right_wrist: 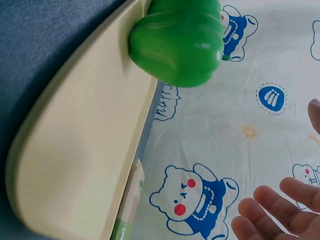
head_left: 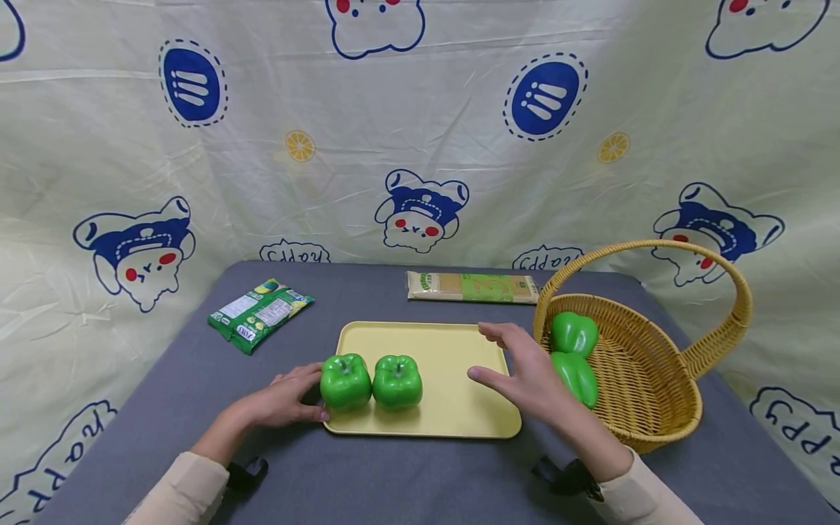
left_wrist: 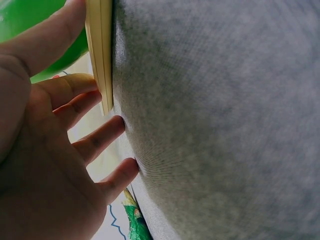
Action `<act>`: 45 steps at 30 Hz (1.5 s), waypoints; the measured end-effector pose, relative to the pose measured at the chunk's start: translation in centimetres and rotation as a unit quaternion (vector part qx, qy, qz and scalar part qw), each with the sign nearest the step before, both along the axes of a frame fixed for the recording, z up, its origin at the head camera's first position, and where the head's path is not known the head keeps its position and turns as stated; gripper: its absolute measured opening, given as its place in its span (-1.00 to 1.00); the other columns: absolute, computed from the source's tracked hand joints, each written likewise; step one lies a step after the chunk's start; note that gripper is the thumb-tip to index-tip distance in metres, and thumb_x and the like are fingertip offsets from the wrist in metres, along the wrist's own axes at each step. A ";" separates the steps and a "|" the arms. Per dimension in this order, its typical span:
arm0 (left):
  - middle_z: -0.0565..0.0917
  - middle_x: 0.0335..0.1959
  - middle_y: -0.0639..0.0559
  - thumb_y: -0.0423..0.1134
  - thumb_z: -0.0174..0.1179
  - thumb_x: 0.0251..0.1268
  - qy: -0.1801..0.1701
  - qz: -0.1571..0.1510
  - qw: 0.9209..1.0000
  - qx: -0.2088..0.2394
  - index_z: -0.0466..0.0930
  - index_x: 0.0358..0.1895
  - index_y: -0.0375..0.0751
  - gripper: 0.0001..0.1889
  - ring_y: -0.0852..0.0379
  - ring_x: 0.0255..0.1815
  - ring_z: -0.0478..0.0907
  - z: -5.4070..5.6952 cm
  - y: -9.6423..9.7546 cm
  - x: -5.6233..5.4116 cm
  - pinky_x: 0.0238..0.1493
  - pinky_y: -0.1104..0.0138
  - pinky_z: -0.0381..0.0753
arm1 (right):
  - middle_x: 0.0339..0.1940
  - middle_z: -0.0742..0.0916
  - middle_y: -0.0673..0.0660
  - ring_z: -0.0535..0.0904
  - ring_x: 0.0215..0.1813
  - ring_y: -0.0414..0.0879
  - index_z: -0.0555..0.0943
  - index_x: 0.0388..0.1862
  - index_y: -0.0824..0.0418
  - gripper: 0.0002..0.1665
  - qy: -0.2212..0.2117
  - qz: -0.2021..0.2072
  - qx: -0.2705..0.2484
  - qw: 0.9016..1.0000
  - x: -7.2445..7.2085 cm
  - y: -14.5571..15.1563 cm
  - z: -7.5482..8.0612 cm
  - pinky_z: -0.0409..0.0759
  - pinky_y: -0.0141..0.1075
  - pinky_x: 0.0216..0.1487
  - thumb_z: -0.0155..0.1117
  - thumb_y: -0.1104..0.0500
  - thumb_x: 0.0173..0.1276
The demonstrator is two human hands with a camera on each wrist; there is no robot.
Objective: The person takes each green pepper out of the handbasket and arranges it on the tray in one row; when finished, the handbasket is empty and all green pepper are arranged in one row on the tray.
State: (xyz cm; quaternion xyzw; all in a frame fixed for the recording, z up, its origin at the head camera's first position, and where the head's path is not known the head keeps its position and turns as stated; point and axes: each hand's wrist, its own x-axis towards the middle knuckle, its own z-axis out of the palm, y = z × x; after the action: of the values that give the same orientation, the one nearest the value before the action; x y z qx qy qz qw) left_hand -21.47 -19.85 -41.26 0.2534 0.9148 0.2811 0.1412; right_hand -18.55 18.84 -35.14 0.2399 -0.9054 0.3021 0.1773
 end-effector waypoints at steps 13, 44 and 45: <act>0.25 0.39 -0.25 0.06 0.30 0.11 -0.004 -0.002 1.000 0.001 0.25 0.37 -0.27 -0.20 -0.31 0.40 0.13 0.2 0.1 0.0 0.20 -0.31 0.05 | 0.14 0.58 0.21 0.50 0.16 0.11 0.43 0.24 0.26 -0.26 0.004 -0.054 0.015 0.998 0.4 2.7 0.5 0.48 0.04 0.07 0.43 -0.02 0.13; 0.25 0.39 -0.26 0.06 0.31 0.11 -0.004 0.000 1.000 0.000 0.25 0.37 -0.28 -0.19 -0.32 0.40 0.13 0.0 0.1 0.0 0.20 -0.32 0.05 | 0.02 0.58 0.35 0.45 0.03 0.22 0.44 0.18 0.34 -0.21 -0.021 -0.192 0.074 0.978 0.5 9.7 -0.5 0.43 0.12 -0.12 0.34 -0.18 0.17; 0.26 0.39 -0.26 0.06 0.31 0.10 -0.003 0.000 1.000 -0.001 0.25 0.37 -0.27 -0.19 -0.32 0.40 0.13 0.0 0.1 0.0 0.20 -0.32 0.06 | 0.01 0.58 0.36 0.45 0.01 0.21 0.44 0.19 0.34 -0.20 -0.023 -0.195 0.076 0.978 0.4 9.8 -0.6 0.43 0.11 -0.14 0.34 -0.19 0.17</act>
State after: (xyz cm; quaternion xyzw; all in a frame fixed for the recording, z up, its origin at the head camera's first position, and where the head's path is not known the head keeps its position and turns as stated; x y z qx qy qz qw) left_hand -21.51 -19.78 -41.29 0.2527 0.9144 0.2813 0.1445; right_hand -18.17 28.66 -35.78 0.0640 -0.9590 0.1977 0.1930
